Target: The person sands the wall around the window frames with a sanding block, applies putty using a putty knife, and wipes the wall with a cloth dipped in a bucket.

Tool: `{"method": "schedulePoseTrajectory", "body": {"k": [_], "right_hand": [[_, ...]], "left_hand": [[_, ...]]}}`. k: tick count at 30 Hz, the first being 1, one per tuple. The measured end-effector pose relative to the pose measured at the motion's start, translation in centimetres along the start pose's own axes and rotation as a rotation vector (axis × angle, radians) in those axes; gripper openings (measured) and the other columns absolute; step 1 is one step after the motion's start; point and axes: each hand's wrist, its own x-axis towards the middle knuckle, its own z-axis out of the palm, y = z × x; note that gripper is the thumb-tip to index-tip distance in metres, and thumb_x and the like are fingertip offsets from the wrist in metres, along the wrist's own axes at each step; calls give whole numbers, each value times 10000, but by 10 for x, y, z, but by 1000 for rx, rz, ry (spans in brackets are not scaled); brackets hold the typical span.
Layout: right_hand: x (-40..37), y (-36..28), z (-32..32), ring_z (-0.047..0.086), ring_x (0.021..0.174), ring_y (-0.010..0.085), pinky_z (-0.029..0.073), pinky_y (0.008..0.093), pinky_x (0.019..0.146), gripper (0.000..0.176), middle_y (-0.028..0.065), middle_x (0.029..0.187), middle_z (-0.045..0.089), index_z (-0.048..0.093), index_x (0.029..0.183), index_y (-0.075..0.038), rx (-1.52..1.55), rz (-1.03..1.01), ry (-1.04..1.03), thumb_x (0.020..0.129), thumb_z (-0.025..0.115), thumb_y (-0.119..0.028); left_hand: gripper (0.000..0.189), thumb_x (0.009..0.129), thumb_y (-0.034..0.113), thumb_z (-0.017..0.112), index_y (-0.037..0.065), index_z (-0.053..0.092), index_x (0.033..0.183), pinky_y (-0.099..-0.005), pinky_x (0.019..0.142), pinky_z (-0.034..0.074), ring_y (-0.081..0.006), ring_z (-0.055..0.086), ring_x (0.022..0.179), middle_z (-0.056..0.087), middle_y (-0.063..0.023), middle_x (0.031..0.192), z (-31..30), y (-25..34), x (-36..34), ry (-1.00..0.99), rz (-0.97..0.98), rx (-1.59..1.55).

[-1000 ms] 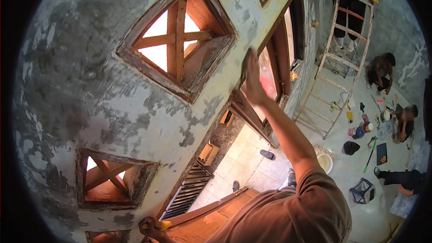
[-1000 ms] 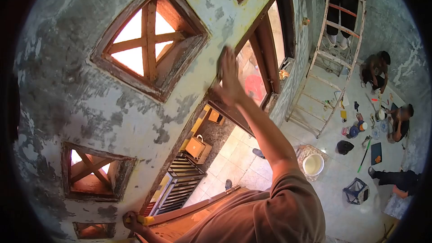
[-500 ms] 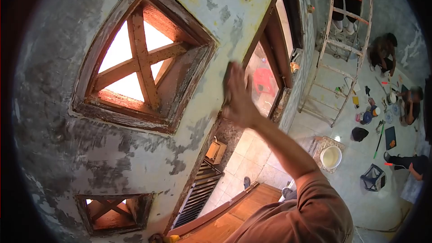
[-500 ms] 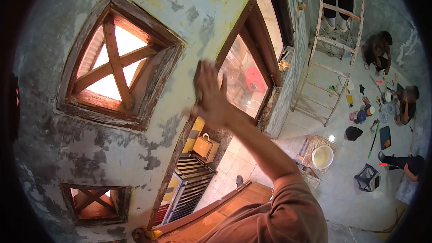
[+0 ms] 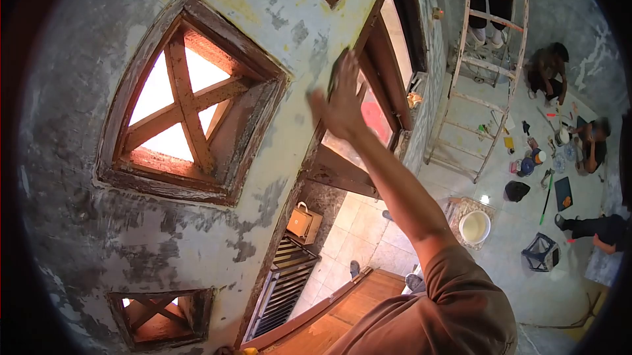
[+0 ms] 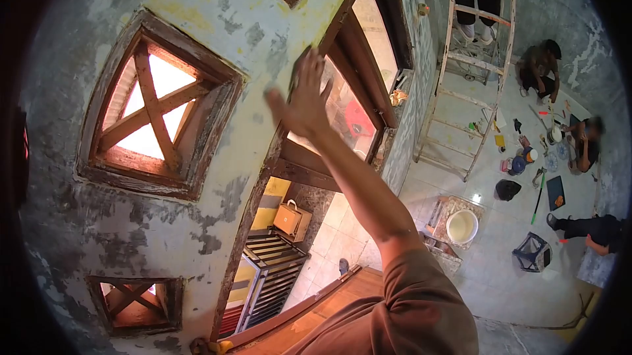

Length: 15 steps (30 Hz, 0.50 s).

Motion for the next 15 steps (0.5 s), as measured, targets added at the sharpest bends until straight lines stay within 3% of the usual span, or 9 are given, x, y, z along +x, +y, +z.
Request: {"method": "schedulePoseTrajectory", "body": {"k": [1,3,5,7,9,11,13,15], "right_hand": [[5,7,-4,-74,1454,364,22,513,1156,1131,242,1562,-68,-74,1477,38,23,130,-71,810,529,-648],[-19,-9,2,-74,1454,369,20,553,1144,1166,242,1563,-59,-69,1478,38,-21,119,-67,783,571,-645],[-68,-26,5,-87,1446,396,17,645,1101,1175,246,1560,-74,-85,1480,28,-41,75,-195,784,564,-660],[-82,-29,4,-86,1441,411,21,589,1131,1161,273,1548,-83,-81,1472,53,-124,79,-311,801,530,-673],[-49,-24,-1,-80,1440,414,22,552,1145,1156,284,1543,-80,-77,1465,70,-44,81,-195,809,511,-678],[-9,-12,-2,-74,1436,422,29,444,1174,1149,298,1537,-74,-76,1446,110,36,118,-57,825,477,-682],[-18,-12,4,-76,1439,413,24,507,1160,1147,284,1543,-85,-63,1457,94,98,70,-22,819,482,-688],[-56,-27,4,-84,1444,399,14,571,1137,1155,270,1548,-93,-68,1473,57,42,143,-177,802,499,-692]], "left_hand": [[104,788,31,695,27,593,806,-259,373,330,-150,415,427,590,-120,668,-27,-20,13,29,105,140],[86,810,26,677,22,592,823,-259,364,318,-144,393,411,595,-135,684,-34,-21,13,51,214,273],[56,854,23,635,1,583,857,-258,363,308,-141,376,412,599,-167,721,30,26,-15,-117,-54,-153],[48,869,25,616,-8,581,872,-258,362,303,-141,370,411,599,-177,733,27,21,-10,-205,-76,-250],[48,885,27,598,-17,578,886,-258,361,298,-140,364,410,600,-187,745,28,25,-8,-287,-99,-328],[79,897,48,583,-30,579,888,-264,359,301,-146,369,408,577,-176,700,39,32,-14,-72,-21,-56],[71,886,39,586,-31,581,883,-266,358,301,-148,370,407,573,-173,691,10,19,-6,-28,-28,-89],[63,876,30,588,-33,584,877,-268,357,302,-150,370,406,569,-170,682,-20,-13,7,7,-39,-146]]}}
